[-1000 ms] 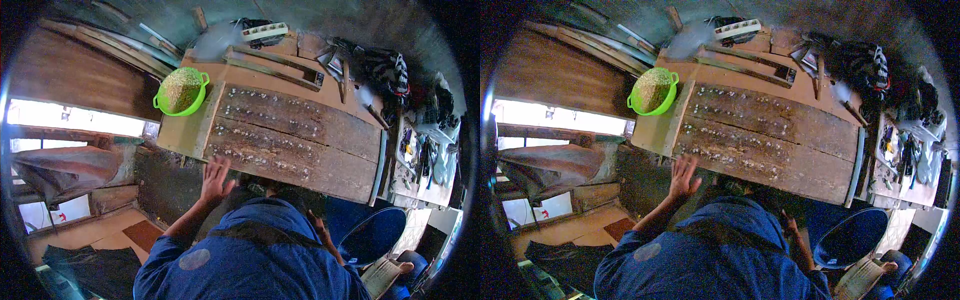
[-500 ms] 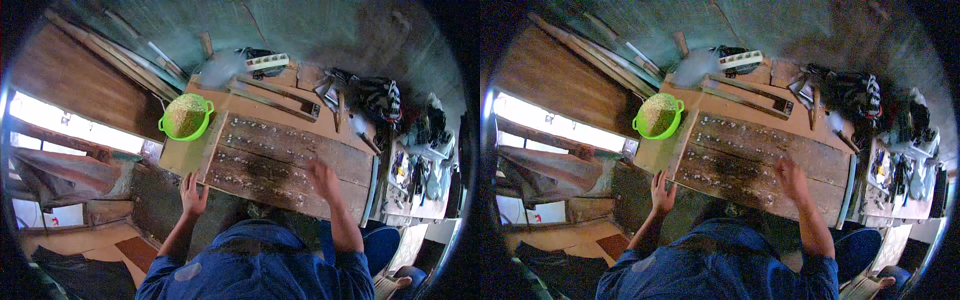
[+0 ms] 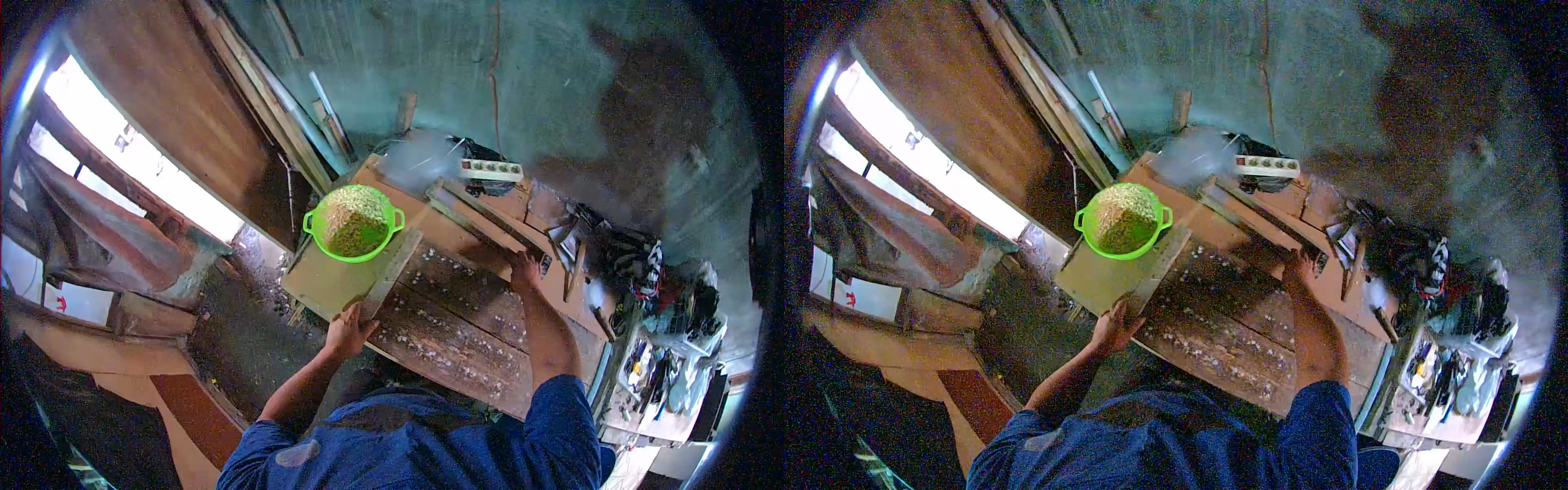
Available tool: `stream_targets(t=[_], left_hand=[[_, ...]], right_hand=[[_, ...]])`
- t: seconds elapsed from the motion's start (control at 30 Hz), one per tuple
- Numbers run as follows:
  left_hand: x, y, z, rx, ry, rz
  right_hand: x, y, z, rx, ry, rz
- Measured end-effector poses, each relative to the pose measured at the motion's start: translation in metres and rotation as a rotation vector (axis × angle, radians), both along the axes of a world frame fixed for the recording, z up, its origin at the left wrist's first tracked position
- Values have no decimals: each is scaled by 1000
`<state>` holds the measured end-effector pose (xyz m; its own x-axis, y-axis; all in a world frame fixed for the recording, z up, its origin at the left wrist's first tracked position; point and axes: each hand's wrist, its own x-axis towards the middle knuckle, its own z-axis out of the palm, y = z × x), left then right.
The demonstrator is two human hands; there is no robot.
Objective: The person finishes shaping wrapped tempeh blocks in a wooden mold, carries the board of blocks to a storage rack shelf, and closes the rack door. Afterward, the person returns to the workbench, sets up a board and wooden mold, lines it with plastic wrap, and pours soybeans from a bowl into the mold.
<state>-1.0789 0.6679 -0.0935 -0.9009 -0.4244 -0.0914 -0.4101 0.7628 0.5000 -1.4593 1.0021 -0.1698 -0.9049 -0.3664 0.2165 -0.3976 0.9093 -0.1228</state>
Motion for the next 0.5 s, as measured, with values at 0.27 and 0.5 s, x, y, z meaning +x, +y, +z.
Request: stream_targets(t=[0.27,0.5], left_hand=[[4,-7,0,10,-68,-58],[3,-9,-5,31,50,-97]], right_hand=[[-14,15,-27,-19,305,-6],[98,33,103,-203,-146,-156]])
